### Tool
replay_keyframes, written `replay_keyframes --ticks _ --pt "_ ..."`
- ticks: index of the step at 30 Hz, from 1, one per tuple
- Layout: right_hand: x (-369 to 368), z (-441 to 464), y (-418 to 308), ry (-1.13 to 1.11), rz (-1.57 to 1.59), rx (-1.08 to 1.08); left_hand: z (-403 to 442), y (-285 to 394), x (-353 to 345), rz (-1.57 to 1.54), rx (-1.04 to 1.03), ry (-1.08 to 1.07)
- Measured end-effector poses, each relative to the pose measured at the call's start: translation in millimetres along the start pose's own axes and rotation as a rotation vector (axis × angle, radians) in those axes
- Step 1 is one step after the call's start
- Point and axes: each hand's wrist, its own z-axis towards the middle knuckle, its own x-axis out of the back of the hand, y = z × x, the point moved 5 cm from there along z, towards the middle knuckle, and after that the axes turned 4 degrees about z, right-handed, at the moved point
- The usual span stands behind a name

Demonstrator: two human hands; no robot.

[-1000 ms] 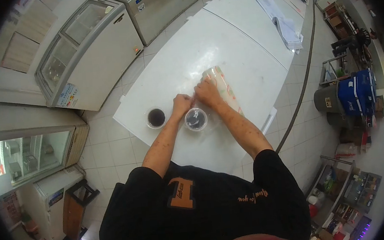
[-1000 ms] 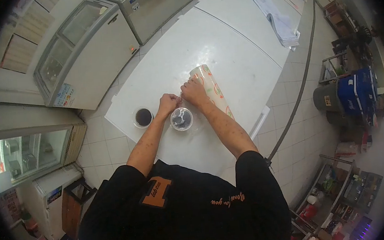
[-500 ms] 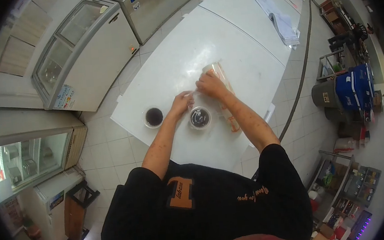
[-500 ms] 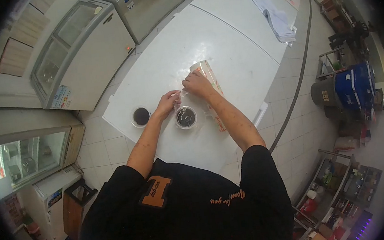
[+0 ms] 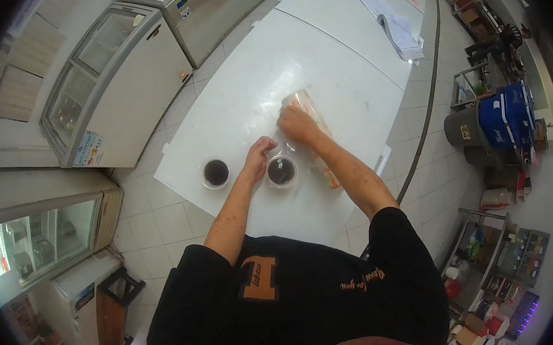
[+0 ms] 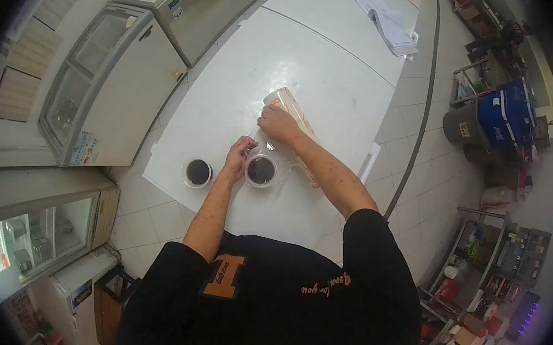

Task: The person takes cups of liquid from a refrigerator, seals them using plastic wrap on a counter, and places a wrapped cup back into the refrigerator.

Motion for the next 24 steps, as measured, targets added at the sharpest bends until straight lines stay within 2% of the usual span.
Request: replay_keyframes --ticks 2,4,10,13,16,19,22,24 --pt "3.0 -4.4 6.5 0.045 -0.033 -0.09 -5.1 -1.2 -0.1 -0.005 -0.037 -0.003" --pt "11.3 -3.6 16.2 0.079 0.018 -0.021 -10.3 1.1 1.2 0.013 -0.09 -0.015" --pt "13.2 -9.4 5.0 0.125 -0.036 0.074 -28.0 3.8 -6.4 0.046 0.082 0.239" --pt "18.2 -7.1 -1.0 0.09 -0.096 0.09 -28.3 0.1 -3.2 0.145 0.066 0.199" --pt "18.0 -8.1 -6.3 0.054 -0.15 0.082 -21.5 20.5 -12.8 0.748 -0.009 0.114" --pt "13.4 -5.8 -6.5 0.065 -0.174 0.092 -34.0 41.4 -40.0 1.499 -0.247 0.292" --pt "7.1 -6.7 -3.0 0.08 -0.145 0.104 -49.6 64.4 -83.1 1.639 -0.644 0.081" --pt "8.8 -7.5 -5.5 0.067 -0.137 0.105 -65.8 61.0 -108.7 1.736 -0.615 -0.039"
